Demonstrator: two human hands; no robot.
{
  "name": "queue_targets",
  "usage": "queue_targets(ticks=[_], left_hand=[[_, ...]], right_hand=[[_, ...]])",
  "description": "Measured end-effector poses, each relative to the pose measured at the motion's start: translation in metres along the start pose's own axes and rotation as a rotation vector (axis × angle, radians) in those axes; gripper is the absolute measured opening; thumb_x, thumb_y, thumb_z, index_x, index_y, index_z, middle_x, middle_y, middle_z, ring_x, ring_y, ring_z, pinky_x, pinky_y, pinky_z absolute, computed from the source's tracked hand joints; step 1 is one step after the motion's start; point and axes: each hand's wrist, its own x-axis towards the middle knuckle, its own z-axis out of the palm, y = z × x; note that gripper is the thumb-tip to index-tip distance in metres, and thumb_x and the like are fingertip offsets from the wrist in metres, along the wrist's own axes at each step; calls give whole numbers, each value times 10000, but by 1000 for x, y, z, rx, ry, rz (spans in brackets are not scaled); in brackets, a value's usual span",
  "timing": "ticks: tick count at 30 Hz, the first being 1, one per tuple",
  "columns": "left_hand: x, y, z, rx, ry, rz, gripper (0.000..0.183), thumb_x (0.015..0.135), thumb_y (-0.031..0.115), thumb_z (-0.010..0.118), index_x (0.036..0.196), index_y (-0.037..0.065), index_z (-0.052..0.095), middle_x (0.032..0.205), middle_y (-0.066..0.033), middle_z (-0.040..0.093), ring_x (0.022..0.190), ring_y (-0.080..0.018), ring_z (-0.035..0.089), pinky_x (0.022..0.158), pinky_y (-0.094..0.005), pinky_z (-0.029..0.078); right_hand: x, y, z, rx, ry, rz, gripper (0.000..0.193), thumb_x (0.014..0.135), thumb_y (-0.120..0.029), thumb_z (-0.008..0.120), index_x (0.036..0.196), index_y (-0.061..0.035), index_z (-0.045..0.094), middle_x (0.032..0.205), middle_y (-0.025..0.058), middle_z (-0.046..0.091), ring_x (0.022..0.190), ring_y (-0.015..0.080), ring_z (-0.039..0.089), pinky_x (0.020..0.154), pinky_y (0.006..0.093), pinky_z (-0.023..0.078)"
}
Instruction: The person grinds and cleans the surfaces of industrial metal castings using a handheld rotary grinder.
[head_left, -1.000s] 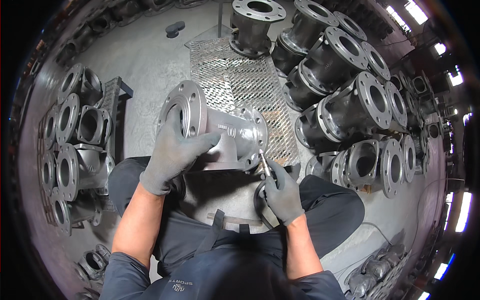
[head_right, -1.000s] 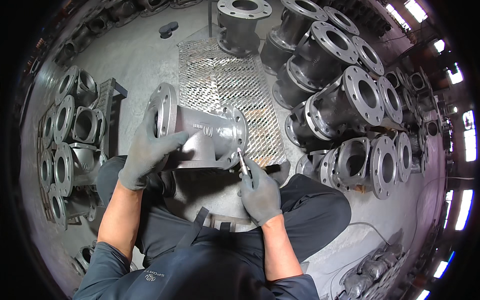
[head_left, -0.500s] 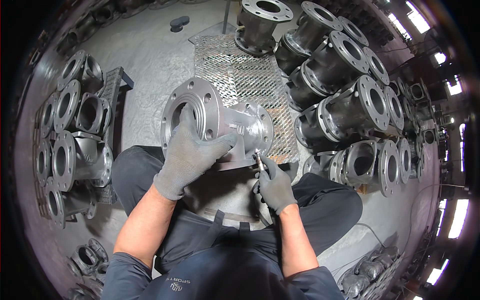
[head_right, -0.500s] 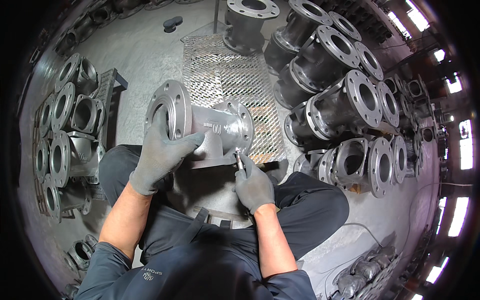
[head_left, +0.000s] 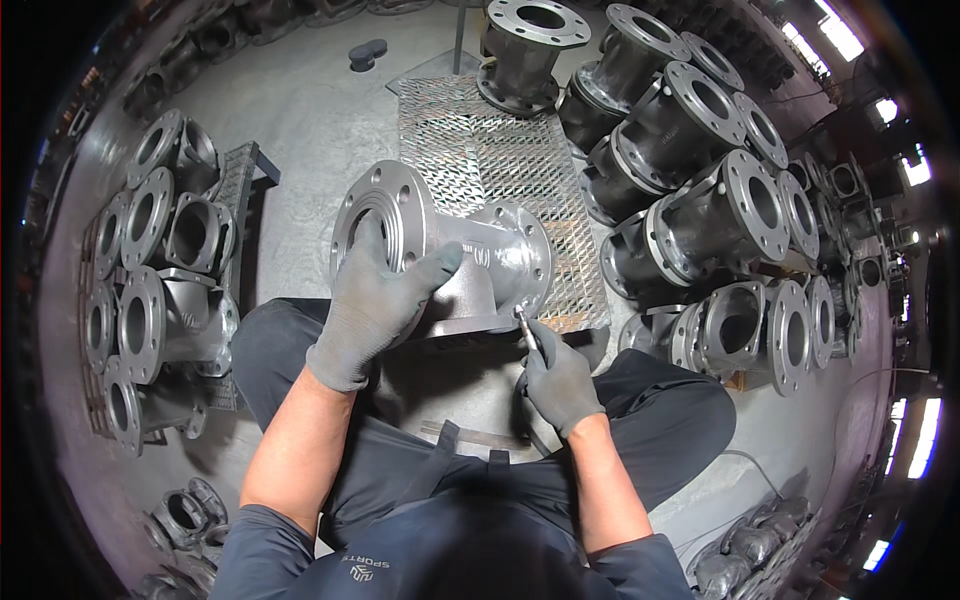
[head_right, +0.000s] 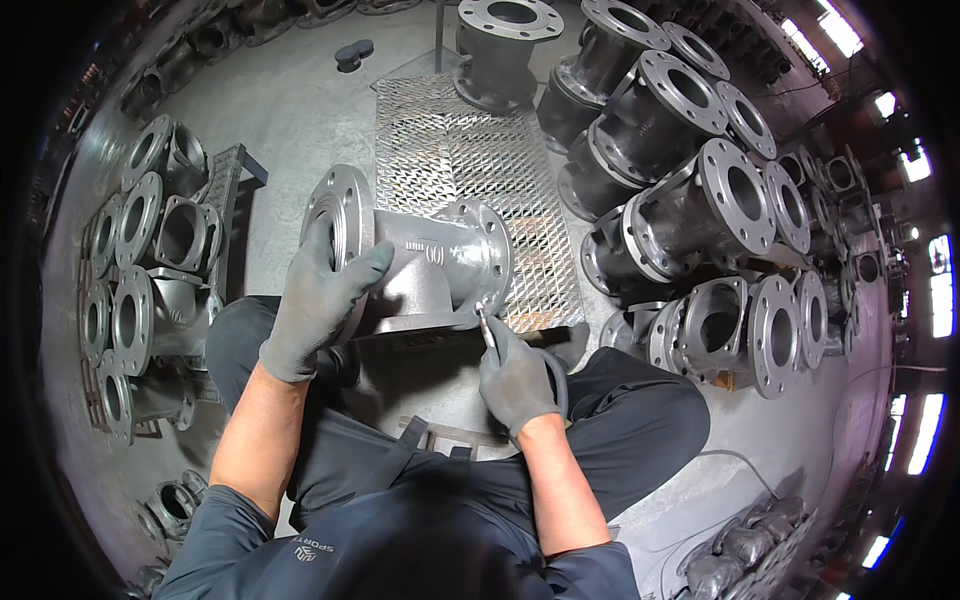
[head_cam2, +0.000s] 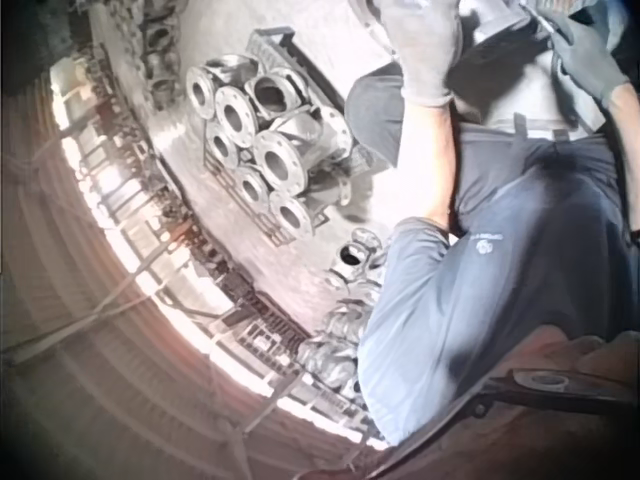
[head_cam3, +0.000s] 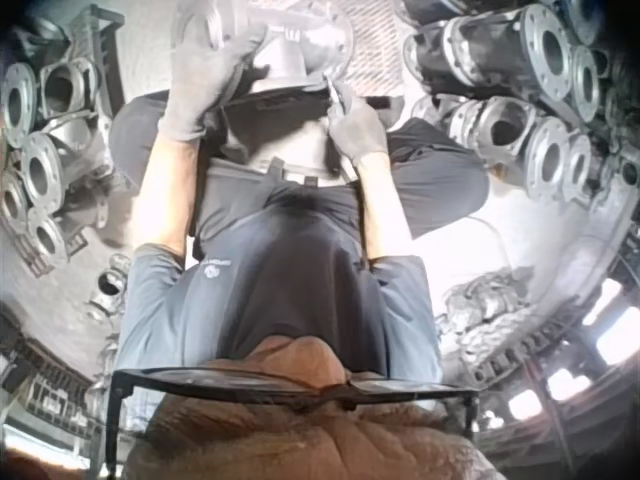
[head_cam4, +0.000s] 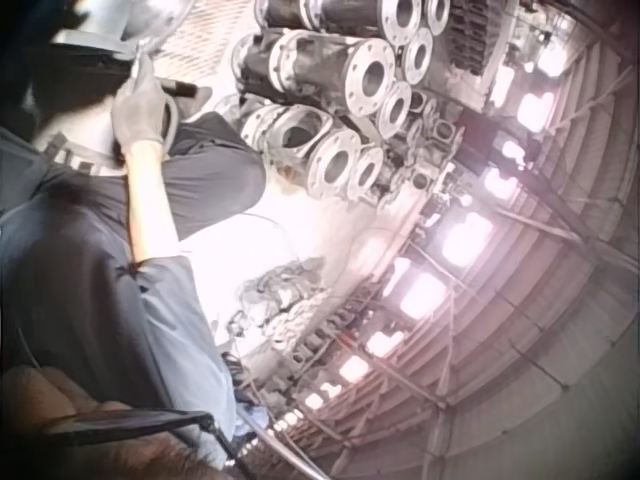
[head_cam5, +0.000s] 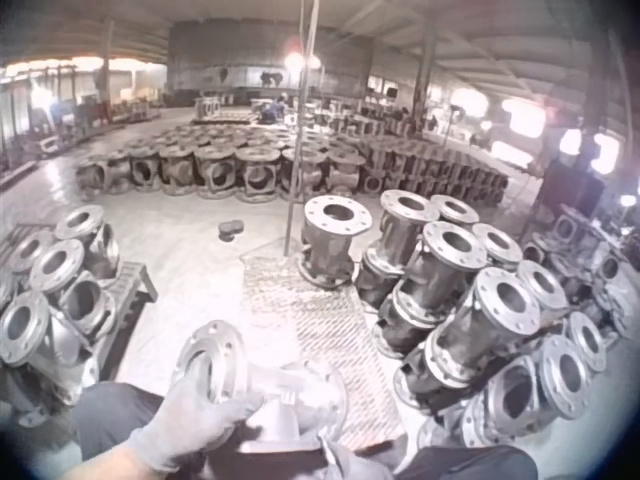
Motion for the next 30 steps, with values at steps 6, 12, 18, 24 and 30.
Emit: queue_targets(ticks=[6,12,18,24,30], left_hand=[[8,-28,-12,198,63,-77,832,943,401,861,1497,-107,503,1335,-211,637,1136,-299,714,950,-412,602],[-3,-25,4,-135,-169,-125,832,982,475,819,1510,-78,489,1330,-243,676,1244,-285,663,1110,-420,516],[-15,-17,-28,148,99,88,782,964,431,811,1507,-37,498,1245,-276,706,1163,-402,709,1021,-490,564],[7,-117,-36,390,-72,30,514,1075,512,607,1424,137,659,1247,-280,710,1114,-492,693,983,-561,551],[-6,-91,-31,16,-149,-432,765,1075,622,629,1473,-32,622,1276,-264,740,1179,-345,722,1040,-424,547]], right_hand=[[5,-37,-20,237,25,81,503,1068,-185,617,1515,46,603,1192,262,794,1109,338,782,1032,432,558],[33,-102,-48,471,112,-132,315,1113,-160,626,1253,112,705,1431,190,689,1224,213,648,1119,364,459],[54,-84,-19,456,185,-365,418,1025,-18,705,1409,111,605,1184,104,719,977,145,654,885,272,535],[55,-69,-28,675,8,-273,344,1016,46,648,1356,93,628,1142,103,741,895,153,701,818,269,561],[44,-84,-42,305,164,-317,805,1028,-59,761,1715,40,353,824,-45,568,692,71,495,616,257,439]])
